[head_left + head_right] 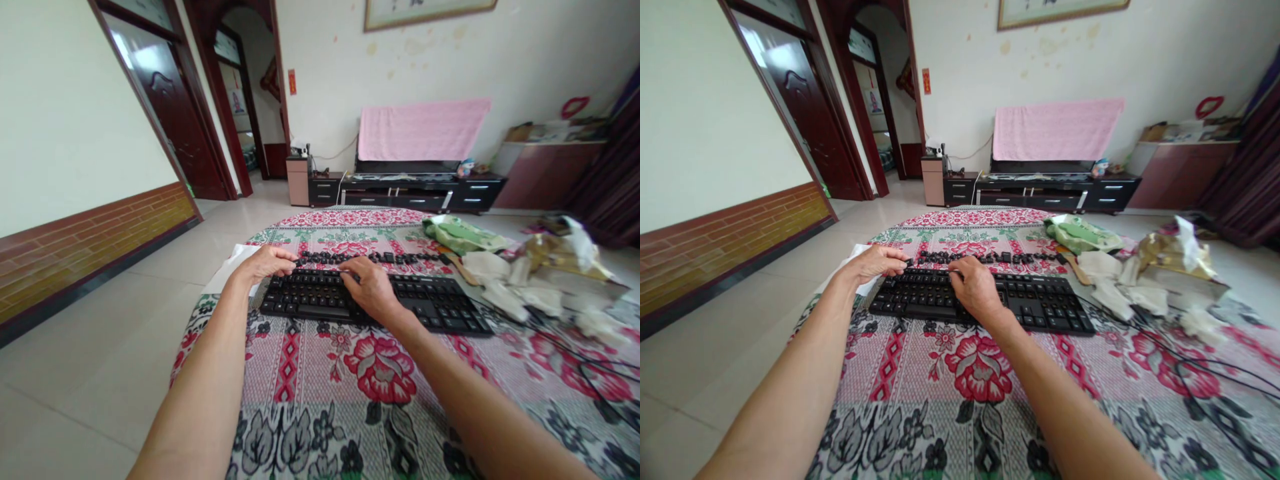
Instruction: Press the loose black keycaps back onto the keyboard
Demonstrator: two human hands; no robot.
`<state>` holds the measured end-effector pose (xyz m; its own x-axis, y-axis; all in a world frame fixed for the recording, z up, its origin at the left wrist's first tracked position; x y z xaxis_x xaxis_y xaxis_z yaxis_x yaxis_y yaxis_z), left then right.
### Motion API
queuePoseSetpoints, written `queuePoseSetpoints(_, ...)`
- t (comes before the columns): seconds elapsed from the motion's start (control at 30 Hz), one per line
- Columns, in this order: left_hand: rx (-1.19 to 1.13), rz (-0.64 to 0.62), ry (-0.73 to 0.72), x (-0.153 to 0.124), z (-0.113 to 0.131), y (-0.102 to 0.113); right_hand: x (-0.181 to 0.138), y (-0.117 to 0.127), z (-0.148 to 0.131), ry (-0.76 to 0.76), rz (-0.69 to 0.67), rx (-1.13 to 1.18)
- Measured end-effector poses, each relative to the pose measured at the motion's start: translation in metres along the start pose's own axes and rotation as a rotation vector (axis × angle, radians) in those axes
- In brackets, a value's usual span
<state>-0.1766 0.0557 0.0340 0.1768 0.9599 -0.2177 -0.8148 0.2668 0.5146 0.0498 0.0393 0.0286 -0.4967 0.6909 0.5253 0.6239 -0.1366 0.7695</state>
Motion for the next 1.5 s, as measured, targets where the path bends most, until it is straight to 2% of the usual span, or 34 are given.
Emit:
queuePoseSetpoints(0.13,0.004,-0.116,-0.036,-0.006,0.0,0.0,0.032,-0.033,-0.025,0.053,-0.056,0.11)
queuePoseSetpoints(0.23,-0.033,-0.178,-0.096,-0.007,0.0,-0.002,0.042,-0.05,-0.032,0.069,-0.118,0.147)
queuePoseSetpoints(0.43,0.028,-0.194,-0.127,-0.003,0.007,-0.011,0.042,-0.057,-0.035,0.077,-0.142,0.167)
queuePoseSetpoints(0.5,0.078,-0.156,-0.137,-0.002,0.008,-0.01,0.04,-0.054,-0.034,0.051,-0.113,0.174)
queuePoseSetpoints(0.57,0.153,0.006,-0.126,-0.002,0.008,-0.002,0.035,-0.045,-0.029,0.019,-0.072,0.175)
queuePoseSetpoints(0.63,0.28,0.205,-0.041,-0.002,0.005,0.007,0.026,-0.031,-0.017,-0.024,-0.028,0.149)
queuePoseSetpoints(0.67,0.353,0.239,0.01,-0.001,0.003,0.009,0.02,-0.021,-0.009,-0.049,-0.006,0.125)
queuePoseSetpoints(0.8,0.576,0.128,0.163,0.004,-0.001,0.0,-0.013,0.022,0.032,-0.191,0.111,0.045)
queuePoseSetpoints(0.87,0.611,0.081,0.179,0.004,-0.001,-0.008,-0.034,0.04,0.048,-0.266,0.166,0.014)
queuePoseSetpoints(0.93,0.608,0.088,0.2,0.003,0.001,-0.012,-0.055,0.049,0.057,-0.311,0.188,-0.021)
queuePoseSetpoints(1.1,0.533,0.071,0.236,0.004,0.002,-0.018,-0.083,0.048,0.059,-0.304,0.147,-0.09)
queuePoseSetpoints(1.27,0.47,0.015,0.205,0.015,0.005,-0.031,-0.078,0.051,0.07,-0.32,0.178,-0.128)
queuePoseSetpoints(1.5,0.554,0.087,0.143,0.026,0.003,-0.03,-0.07,0.051,0.084,-0.315,0.195,-0.103)
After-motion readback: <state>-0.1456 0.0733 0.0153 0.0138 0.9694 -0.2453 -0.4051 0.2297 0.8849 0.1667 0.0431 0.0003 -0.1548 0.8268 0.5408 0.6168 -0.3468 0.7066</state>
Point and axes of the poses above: each hand's wrist, its own x-axis towards the middle knuckle, its own y-axis out of the back of the hand, z = x × y, the point moved 4 cm from there along x, towards the middle knuckle, and after that the axes turned 10 degrees about -z, right-handed, at the moved point
